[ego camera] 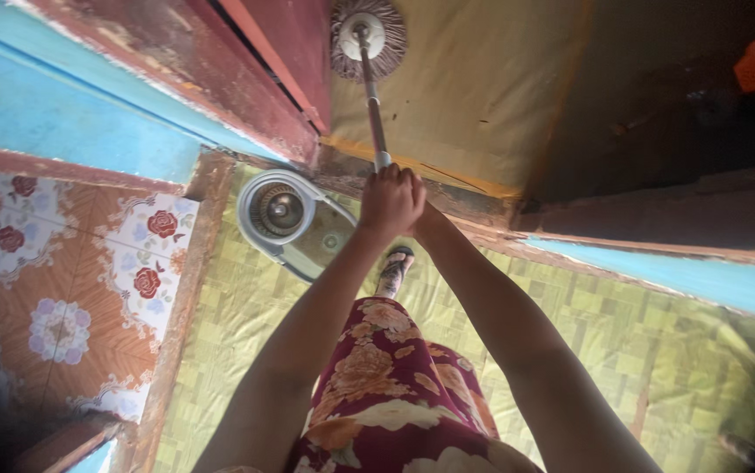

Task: The person mops a floor covered with a patterned mat using a string mop. They move the mop back and forth across the surface, navigating around furniture and a doorway. The person periodically dips the mop into a bucket to wring it out and re-wet it before continuing the cleaning process.

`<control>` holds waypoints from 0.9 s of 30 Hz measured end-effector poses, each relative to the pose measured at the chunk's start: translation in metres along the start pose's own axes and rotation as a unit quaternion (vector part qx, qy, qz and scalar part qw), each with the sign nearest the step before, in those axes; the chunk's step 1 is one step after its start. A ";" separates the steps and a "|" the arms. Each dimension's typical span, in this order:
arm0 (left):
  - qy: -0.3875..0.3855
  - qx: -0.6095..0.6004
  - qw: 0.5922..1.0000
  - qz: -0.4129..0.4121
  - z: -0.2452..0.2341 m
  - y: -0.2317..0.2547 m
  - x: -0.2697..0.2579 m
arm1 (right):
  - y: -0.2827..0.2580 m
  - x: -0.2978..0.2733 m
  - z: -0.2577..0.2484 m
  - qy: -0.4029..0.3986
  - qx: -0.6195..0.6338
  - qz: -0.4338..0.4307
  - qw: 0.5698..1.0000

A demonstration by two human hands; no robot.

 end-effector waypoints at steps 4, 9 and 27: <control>-0.011 -0.004 1.000 -0.013 -0.007 0.026 -0.047 | 0.038 -0.048 0.000 0.001 -0.010 0.014 1.000; -0.041 -0.028 0.999 -0.017 -0.033 0.089 -0.129 | 0.087 -0.174 0.011 0.001 -0.004 0.048 0.999; 0.119 -0.119 0.979 0.114 -0.211 0.207 -0.341 | 0.030 -0.377 0.220 -0.129 -0.094 -0.030 0.987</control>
Point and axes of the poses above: each hand's wrist, its own x-axis towards the middle knuckle, its own z-axis out of the palm, y = z × x, the point moved 5 cm from there along x, towards the middle knuckle, and after that the axes turned 3 degrees about -x, right-handed, at the moved point
